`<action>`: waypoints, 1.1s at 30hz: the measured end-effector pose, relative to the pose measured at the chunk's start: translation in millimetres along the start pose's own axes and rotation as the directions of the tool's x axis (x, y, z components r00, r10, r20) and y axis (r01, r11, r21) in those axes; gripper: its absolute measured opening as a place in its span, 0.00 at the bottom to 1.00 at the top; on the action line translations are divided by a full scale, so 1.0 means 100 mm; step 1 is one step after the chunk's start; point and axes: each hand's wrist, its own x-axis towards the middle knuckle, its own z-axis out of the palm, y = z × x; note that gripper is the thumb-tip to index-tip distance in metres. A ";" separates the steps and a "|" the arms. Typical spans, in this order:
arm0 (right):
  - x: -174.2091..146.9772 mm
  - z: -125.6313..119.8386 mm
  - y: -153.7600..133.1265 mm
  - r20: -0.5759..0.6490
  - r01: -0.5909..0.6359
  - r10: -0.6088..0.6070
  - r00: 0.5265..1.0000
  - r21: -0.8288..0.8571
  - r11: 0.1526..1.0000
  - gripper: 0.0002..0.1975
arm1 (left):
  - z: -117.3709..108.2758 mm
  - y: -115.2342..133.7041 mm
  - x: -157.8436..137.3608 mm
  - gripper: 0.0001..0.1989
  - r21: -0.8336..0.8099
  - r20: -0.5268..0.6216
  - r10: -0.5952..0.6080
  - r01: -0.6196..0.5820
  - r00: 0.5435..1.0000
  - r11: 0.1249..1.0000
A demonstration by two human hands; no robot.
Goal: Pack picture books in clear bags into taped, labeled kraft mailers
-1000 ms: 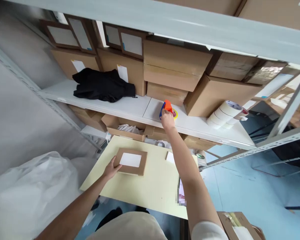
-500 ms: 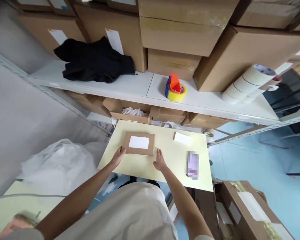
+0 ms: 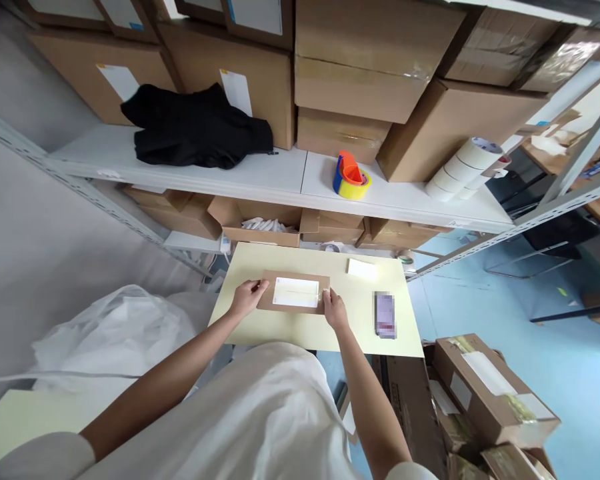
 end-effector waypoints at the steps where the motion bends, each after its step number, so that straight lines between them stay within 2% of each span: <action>1: 0.00 0.05 -0.02 0.007 -0.041 0.041 0.999 -0.020 0.999 0.27 | 0.03 -0.03 0.02 0.22 0.029 0.026 -0.011 0.010 1.000 1.000; 3: 0.00 0.16 -0.03 0.013 -0.084 0.085 0.996 -0.039 0.996 0.26 | 0.09 -0.12 0.04 0.19 0.051 0.083 -0.030 0.025 0.996 0.998; 7: -0.03 0.30 0.00 -0.018 -0.066 0.065 0.998 -0.057 0.996 0.28 | 0.15 -0.29 0.06 0.15 0.020 0.135 -0.023 0.020 0.991 1.000; 16: 0.06 0.28 0.04 -0.170 -0.005 -0.008 0.985 -0.075 0.997 0.32 | 0.26 -0.40 0.01 0.17 -0.108 0.167 -0.022 0.041 0.986 0.993; 20: 0.05 0.28 0.07 -0.148 -0.016 0.007 0.989 -0.062 0.998 0.31 | 0.27 -0.44 -0.04 0.18 -0.150 0.183 -0.035 0.063 0.982 0.987; 25: 0.09 0.21 0.08 -0.067 -0.099 0.098 0.993 -0.019 0.995 0.29 | 0.27 -0.40 -0.10 0.20 -0.142 0.177 -0.065 0.091 0.982 0.986; 29: 0.19 0.12 0.03 0.034 -0.206 0.209 0.977 -0.074 0.976 0.25 | 0.30 -0.37 -0.09 0.21 -0.094 0.179 -0.130 0.149 0.975 0.984; 33: 0.22 0.09 -0.04 0.039 -0.199 0.205 0.978 -0.122 0.972 0.22 | 0.33 -0.37 -0.05 0.24 -0.049 0.187 -0.158 0.170 0.970 0.984</action>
